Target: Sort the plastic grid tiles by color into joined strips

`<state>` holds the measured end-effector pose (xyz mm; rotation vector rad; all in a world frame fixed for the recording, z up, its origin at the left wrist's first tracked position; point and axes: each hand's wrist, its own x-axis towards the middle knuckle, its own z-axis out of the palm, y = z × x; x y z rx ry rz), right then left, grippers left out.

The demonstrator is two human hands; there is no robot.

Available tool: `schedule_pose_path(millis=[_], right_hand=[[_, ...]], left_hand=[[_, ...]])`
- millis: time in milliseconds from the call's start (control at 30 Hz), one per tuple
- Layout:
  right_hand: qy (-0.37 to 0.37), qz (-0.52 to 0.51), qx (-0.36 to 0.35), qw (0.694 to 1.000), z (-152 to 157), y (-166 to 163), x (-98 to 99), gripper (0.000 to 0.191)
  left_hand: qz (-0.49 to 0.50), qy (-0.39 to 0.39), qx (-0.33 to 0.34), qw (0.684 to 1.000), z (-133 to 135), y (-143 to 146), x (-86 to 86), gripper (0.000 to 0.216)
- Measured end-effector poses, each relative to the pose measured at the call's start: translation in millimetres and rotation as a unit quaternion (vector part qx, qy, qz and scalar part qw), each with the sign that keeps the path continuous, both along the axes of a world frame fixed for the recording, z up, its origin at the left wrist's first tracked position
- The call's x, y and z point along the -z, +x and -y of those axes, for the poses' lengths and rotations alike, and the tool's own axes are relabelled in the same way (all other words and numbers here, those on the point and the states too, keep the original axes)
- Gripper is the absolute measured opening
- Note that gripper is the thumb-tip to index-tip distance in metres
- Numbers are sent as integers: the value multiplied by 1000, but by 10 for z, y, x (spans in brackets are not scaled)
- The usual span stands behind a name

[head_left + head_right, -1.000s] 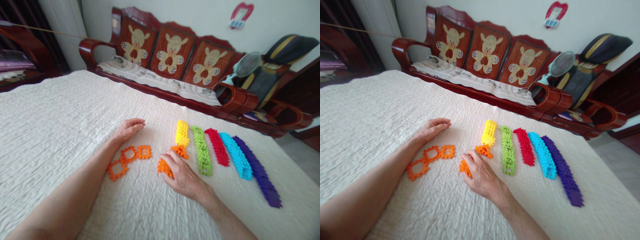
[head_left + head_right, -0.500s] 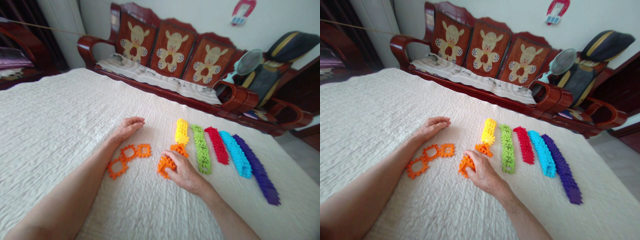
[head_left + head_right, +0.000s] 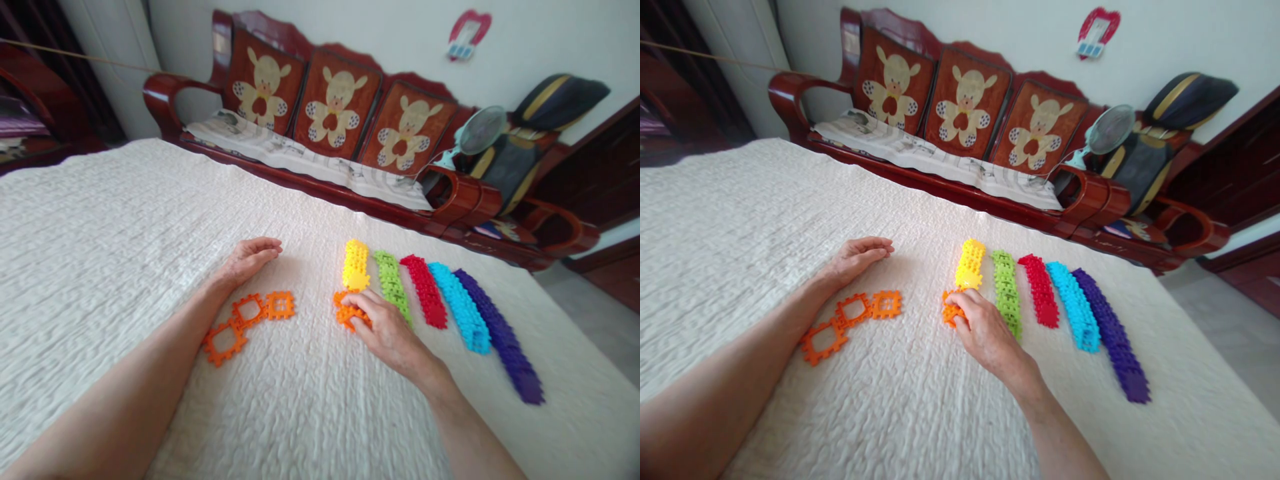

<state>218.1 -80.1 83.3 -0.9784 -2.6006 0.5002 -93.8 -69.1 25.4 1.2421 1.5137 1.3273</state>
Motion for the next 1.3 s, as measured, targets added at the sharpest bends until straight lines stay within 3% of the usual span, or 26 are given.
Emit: schedule_pose_path(millis=[367, 567, 767, 900, 1033, 1300], right_hand=[[20, -5, -5, 1000, -92, 41, 67, 33], [47, -21, 28, 998, -124, 37, 70, 39], [73, -35, 51, 995, -82, 94, -109, 34], [25, 8, 13, 1000, 50, 78, -203, 27], [-4, 69, -28, 997, 138, 26, -177, 16], [43, 34, 10, 998, 31, 76, -94, 21]], left_hand=[[0, -15, -3, 1000, 6, 4, -4, 41], [4, -9, 3, 1000, 1, -6, 11, 40], [9, -10, -1, 1000, 11, 13, -18, 42], [4, -8, 2, 1000, 19, 14, -36, 44], [10, -6, 0, 1000, 22, 14, -38, 41], [4, -6, -2, 1000, 24, 26, -42, 43]])
